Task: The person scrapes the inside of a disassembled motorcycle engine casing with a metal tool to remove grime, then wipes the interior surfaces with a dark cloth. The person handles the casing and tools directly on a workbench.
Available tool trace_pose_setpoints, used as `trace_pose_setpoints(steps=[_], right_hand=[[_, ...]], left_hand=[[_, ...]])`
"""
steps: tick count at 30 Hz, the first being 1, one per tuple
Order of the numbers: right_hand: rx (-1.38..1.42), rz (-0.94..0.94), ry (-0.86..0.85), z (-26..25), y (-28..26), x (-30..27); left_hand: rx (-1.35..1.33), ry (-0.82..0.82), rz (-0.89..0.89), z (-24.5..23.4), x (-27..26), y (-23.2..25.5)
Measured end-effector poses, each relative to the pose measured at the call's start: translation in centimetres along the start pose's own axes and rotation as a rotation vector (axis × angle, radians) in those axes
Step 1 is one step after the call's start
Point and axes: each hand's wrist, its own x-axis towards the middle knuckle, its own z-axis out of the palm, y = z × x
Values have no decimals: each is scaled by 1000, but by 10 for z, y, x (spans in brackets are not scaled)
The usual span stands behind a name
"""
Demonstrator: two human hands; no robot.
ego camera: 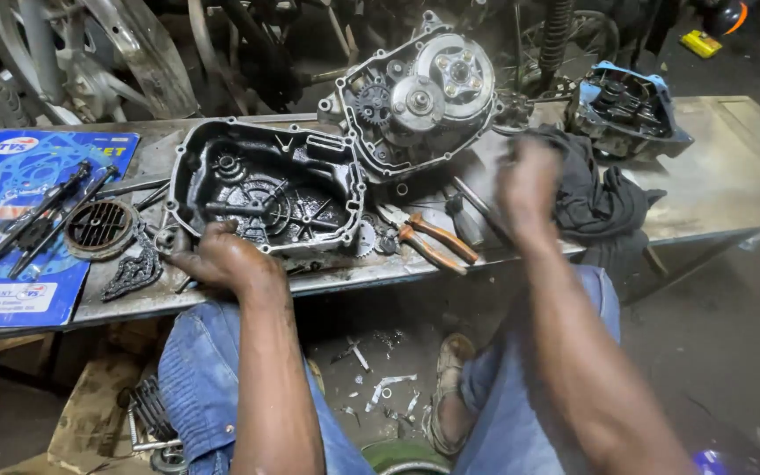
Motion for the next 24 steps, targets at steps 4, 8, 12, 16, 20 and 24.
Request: trace_pose_setpoints(steps=[4, 8, 12, 16, 20, 24], right_hand=[[-251, 454, -6, -2, 60, 41], [-248, 627, -47, 54, 173, 88], [311, -117, 791, 50, 222, 100], [803, -52, 701, 2, 197, 84], [773, -546, 487, -105, 28, 3], [929, -207, 267, -51, -4, -7]], left_hand=[[9, 20, -98, -9, -12, 2], [232, -11, -66, -14, -19, -3], [349, -104, -114, -8, -22, 28], [740, -223, -43, -11, -40, 57], [991, -432, 343, -6, -60, 78], [1236, -754, 549, -10, -83, 91]])
